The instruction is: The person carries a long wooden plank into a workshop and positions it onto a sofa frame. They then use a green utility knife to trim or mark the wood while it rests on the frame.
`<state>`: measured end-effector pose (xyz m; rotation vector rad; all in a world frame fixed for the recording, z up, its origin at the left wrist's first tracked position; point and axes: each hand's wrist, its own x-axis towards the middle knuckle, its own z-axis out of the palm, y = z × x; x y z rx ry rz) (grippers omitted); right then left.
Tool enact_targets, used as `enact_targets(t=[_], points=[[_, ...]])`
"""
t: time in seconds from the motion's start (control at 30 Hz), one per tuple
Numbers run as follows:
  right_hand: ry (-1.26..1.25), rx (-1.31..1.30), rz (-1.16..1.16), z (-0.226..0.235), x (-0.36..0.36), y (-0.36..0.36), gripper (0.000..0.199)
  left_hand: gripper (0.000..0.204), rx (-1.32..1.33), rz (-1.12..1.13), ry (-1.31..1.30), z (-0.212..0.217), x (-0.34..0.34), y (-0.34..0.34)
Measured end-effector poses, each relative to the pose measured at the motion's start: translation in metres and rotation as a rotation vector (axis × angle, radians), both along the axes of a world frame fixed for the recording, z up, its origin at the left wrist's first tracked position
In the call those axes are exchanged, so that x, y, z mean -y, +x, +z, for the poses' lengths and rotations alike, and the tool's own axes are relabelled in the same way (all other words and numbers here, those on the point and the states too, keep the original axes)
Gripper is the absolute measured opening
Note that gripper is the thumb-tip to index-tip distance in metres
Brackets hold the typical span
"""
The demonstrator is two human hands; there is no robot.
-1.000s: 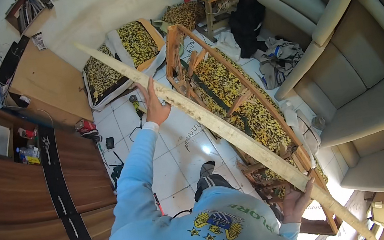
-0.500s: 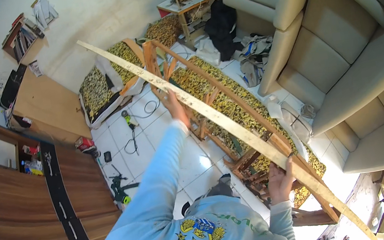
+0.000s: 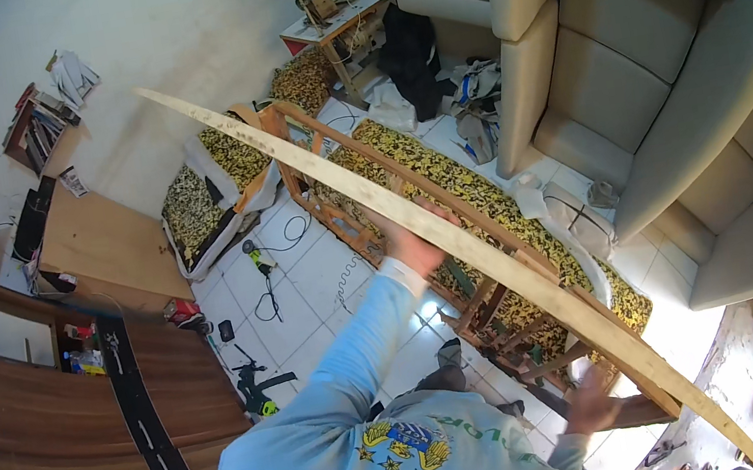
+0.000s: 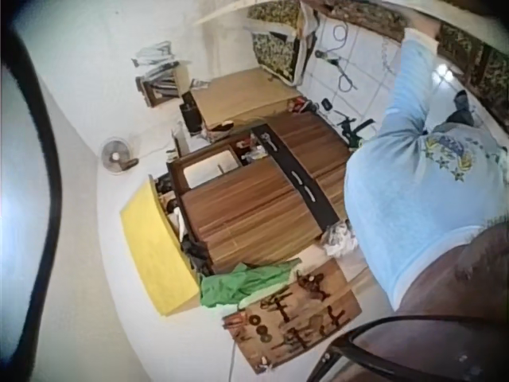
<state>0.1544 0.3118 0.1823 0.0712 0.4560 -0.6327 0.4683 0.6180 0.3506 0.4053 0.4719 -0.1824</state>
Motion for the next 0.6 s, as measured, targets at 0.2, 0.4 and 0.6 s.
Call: enact_targets(t=[0.2, 0.4, 0.6], points=[[-0.14, 0.339, -0.256, 0.082, 0.071, -0.003, 0.093, 0.095, -0.097, 0.027, 0.244, 0.001, -0.036, 0.001], [-0.251, -0.065, -0.212, 0.153, 0.071, -0.025, 0.08, 0.079, 0.437, 0.089, 0.19, 0.022, -0.024, -0.027], [-0.486, -0.213, -0.032, 0.219, 0.056, -0.037, 0.065, 0.062, 0.572, 0.339, 0.07, 0.053, 0.023, -0.042]])
